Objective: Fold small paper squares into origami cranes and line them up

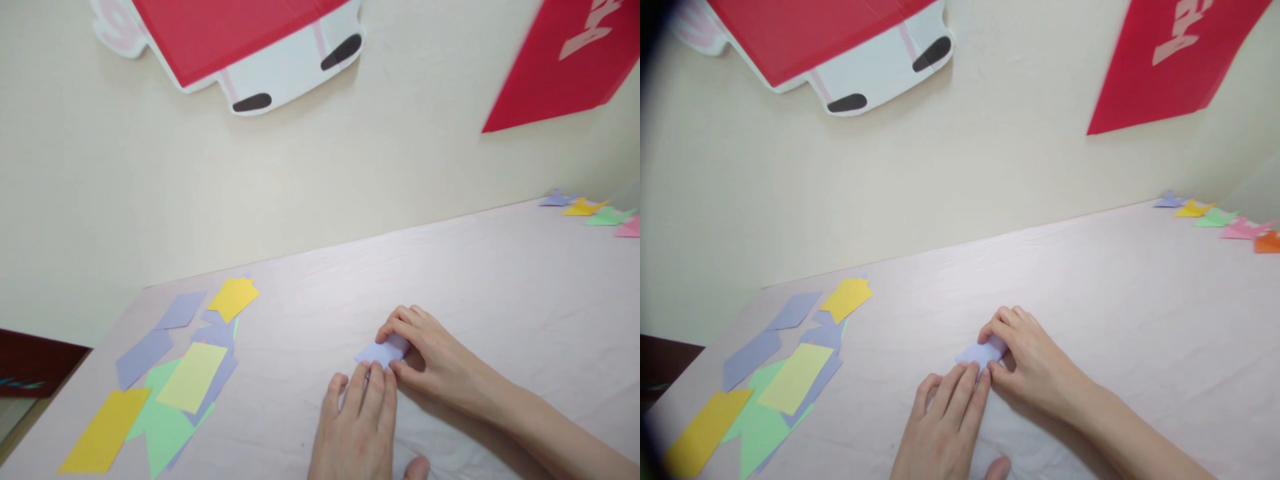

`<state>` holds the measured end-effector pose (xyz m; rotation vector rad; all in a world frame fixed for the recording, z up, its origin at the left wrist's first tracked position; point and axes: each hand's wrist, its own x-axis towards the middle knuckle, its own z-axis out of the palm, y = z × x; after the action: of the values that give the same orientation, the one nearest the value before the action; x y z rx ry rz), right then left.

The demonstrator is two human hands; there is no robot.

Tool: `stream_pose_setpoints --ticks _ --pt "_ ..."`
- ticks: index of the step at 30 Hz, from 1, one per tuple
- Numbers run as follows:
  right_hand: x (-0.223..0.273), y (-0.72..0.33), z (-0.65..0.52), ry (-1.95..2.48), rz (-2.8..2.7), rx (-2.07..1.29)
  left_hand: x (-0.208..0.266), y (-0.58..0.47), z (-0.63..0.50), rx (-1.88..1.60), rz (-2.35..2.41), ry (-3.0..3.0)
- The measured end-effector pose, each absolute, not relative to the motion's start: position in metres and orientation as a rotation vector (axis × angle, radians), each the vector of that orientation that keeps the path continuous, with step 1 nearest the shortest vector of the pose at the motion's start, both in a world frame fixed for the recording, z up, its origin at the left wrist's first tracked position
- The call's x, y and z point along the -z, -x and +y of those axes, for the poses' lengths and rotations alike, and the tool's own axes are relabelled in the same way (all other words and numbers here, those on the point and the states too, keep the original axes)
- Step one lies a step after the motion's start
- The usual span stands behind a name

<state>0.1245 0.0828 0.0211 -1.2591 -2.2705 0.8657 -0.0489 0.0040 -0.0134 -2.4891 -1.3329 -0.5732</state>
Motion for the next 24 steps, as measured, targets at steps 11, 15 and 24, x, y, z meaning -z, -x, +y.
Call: stream_pose_setpoints --ticks 11,15,24 --pt "-0.019 -0.123 0.081 1.275 -2.272 -0.820 0.008 0.046 0.003 0.598 -1.340 2.480" --pt "-0.016 -0.125 0.082 1.246 -2.254 -0.839 0.006 0.046 0.002 0.594 -1.347 2.496" --pt "-0.014 -0.134 0.090 1.180 -2.185 -0.979 0.000 0.042 0.002 0.552 -1.483 2.594"
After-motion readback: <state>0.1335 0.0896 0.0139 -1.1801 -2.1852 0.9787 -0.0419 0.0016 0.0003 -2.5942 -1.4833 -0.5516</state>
